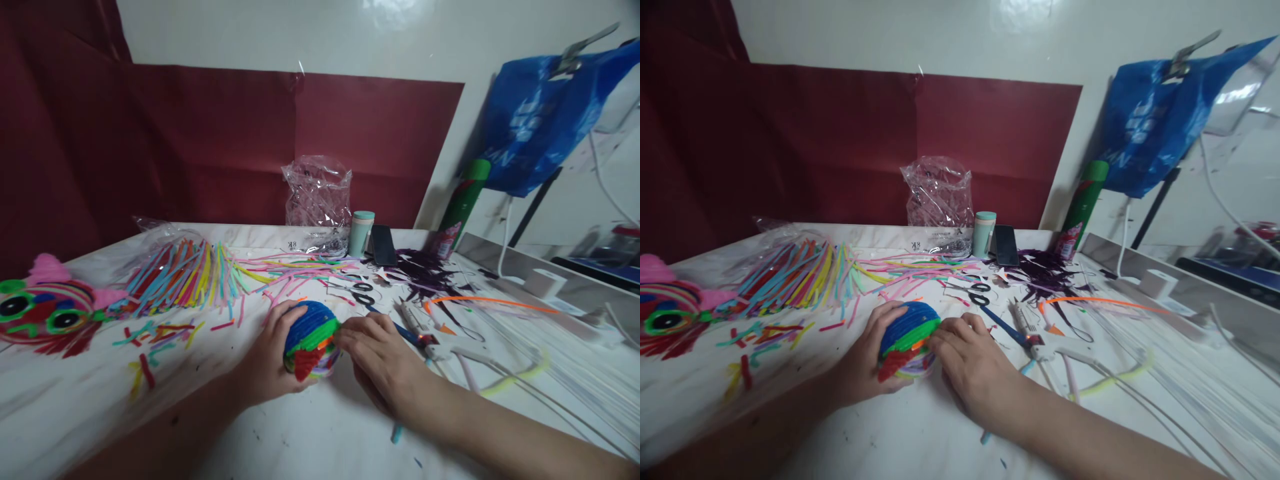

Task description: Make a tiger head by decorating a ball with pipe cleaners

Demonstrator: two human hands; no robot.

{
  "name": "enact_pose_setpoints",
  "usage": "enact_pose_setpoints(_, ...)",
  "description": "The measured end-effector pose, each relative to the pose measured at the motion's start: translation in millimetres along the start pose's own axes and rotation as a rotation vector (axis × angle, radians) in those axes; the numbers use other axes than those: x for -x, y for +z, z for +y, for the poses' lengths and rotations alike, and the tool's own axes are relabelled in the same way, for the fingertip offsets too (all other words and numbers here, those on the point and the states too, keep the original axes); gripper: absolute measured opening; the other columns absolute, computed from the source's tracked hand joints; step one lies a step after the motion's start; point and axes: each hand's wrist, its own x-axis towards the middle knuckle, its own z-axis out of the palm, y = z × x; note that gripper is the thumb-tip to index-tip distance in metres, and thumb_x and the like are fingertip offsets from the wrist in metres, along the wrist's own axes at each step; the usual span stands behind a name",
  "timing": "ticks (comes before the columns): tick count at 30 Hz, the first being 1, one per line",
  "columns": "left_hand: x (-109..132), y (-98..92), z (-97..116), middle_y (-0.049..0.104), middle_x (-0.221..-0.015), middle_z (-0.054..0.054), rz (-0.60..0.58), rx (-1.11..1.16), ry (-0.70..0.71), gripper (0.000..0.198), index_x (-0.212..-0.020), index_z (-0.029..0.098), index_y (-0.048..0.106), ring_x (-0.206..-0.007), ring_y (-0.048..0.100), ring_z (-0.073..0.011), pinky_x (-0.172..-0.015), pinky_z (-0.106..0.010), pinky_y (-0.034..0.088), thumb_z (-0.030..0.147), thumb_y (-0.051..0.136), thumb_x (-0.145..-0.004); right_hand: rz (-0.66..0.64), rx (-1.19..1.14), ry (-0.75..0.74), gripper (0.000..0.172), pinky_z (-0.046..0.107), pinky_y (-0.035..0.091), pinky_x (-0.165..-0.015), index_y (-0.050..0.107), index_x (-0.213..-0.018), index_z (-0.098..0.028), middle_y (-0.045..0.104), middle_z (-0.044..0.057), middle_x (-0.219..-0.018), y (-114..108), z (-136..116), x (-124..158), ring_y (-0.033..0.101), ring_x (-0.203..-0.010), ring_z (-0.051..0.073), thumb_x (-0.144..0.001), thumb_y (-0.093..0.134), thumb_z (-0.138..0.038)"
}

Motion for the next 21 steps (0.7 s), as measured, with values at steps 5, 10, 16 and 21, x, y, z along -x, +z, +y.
enact_pose_setpoints(5,-0.1,1.0,1.5,0.035,-0.131,-0.015,-0.002,0.015,0.005,0.094,-0.133,0.025,0.025,-0.124,0.038,-0.0357,-0.101,-0.053,0.036,0.029,0.077,-0.056,0.090,-0.081,0.086,0.026,0.036,0.040,-0.073,0.053,-0.099,-0.016,0.065,0.009,-0.088,-1.0,5.5,1.5,0.055,-0.085,0.021,-0.080,0.041,-0.002)
enact_pose_setpoints(10,-0.5,0.1,2.1,0.033,-0.132,-0.015,-0.030,0.014,0.029,0.093,-0.134,0.025,0.025,-0.125,0.036,-0.0358,-0.102,-0.053,0.036,0.029,0.077,-0.057,0.087,0.001,0.100,0.013,0.034,0.040,-0.072,0.059,-0.092,-0.016,0.065,0.008,-0.081,-7.8,25.0,-4.1,0.054,-0.081,0.019,-0.089,0.046,-0.013)
enact_pose_setpoints(16,-1.9,-3.3,1.3,0.033,-0.131,-0.015,-0.057,0.009,0.054,0.089,-0.133,0.026,0.025,-0.123,0.037,-0.0358,-0.100,-0.053,0.037,0.035,0.075,-0.060,-0.278,-0.135,0.011,0.011,0.028,0.043,-0.067,0.066,-0.078,-0.016,0.067,0.004,-0.073,-27.6,41.3,-29.6,0.057,-0.073,0.015,-0.084,0.057,-0.014)
enact_pose_setpoints(21,-1.2,-6.1,1.3,0.031,-0.132,-0.016,-0.105,0.034,0.072,0.090,-0.132,0.025,0.024,-0.124,0.035,-0.0358,-0.101,-0.053,0.036,0.036,0.076,-0.060,-0.423,-0.161,-0.016,0.012,0.023,0.045,-0.065,0.067,-0.078,-0.017,0.067,0.002,-0.076,-38.5,45.6,-48.9,0.059,-0.072,0.013,-0.082,0.058,-0.010)
